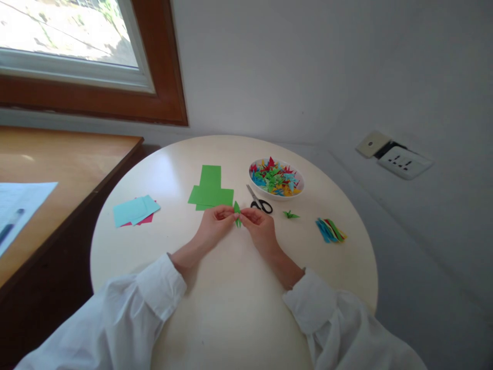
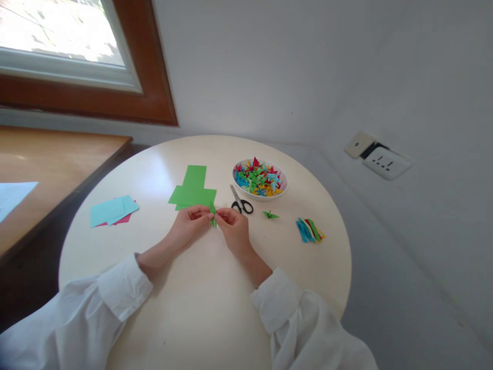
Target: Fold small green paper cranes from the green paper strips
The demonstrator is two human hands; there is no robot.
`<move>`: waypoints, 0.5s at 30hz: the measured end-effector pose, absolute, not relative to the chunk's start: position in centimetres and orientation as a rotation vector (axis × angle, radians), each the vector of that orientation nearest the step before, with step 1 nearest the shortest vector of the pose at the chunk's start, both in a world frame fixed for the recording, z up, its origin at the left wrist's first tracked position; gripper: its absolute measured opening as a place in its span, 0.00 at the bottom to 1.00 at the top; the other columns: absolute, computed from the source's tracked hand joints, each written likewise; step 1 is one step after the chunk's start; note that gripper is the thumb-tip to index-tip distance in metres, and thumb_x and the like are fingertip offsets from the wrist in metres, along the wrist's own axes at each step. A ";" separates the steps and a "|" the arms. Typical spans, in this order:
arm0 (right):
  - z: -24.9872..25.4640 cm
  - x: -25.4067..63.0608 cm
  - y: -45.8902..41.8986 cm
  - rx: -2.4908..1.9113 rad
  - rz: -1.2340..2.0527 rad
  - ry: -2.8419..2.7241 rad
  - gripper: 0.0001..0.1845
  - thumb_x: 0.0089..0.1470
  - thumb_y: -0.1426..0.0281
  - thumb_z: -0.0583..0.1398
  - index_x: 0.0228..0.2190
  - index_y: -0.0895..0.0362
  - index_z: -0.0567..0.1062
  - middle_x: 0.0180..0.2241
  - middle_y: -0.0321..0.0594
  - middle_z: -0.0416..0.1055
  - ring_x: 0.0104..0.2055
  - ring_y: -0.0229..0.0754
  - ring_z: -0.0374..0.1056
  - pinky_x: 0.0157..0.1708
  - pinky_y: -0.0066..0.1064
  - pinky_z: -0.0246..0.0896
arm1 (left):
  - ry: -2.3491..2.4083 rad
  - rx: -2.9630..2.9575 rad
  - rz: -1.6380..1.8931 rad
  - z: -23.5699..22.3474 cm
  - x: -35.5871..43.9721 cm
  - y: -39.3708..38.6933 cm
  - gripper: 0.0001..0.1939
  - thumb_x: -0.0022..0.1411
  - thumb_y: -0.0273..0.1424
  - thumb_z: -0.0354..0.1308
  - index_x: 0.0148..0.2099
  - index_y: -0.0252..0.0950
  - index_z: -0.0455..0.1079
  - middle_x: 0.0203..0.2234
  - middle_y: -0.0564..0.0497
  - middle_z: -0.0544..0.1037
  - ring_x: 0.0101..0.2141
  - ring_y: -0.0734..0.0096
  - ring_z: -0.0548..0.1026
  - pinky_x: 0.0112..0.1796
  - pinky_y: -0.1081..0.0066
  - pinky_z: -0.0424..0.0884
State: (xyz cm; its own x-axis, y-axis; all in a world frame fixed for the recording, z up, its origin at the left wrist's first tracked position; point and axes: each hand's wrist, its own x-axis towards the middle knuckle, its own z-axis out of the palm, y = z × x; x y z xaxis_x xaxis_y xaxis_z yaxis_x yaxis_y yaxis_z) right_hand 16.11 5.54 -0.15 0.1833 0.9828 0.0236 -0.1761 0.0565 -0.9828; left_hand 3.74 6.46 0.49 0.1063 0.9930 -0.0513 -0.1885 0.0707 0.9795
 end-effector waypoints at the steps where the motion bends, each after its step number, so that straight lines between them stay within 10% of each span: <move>1: -0.1 16.1 5.5 -1.121 1.117 -0.972 0.08 0.32 0.69 0.65 0.21 0.57 0.73 0.20 0.33 0.71 0.24 0.35 0.65 0.27 0.28 0.62 | 1.020 1.079 1.179 0.5 3.8 6.4 0.10 0.41 0.31 0.66 0.27 0.32 0.71 0.20 0.53 0.75 0.23 0.75 0.69 0.25 0.75 0.61; 15: 0.2 16.0 5.1 -1.119 1.100 -1.001 0.09 0.34 0.67 0.65 0.21 0.57 0.72 0.19 0.32 0.69 0.22 0.34 0.62 0.25 0.28 0.59 | 1.034 0.980 1.212 1.2 3.8 6.1 0.15 0.37 0.33 0.68 0.26 0.33 0.67 0.15 0.57 0.71 0.18 0.80 0.66 0.22 0.78 0.58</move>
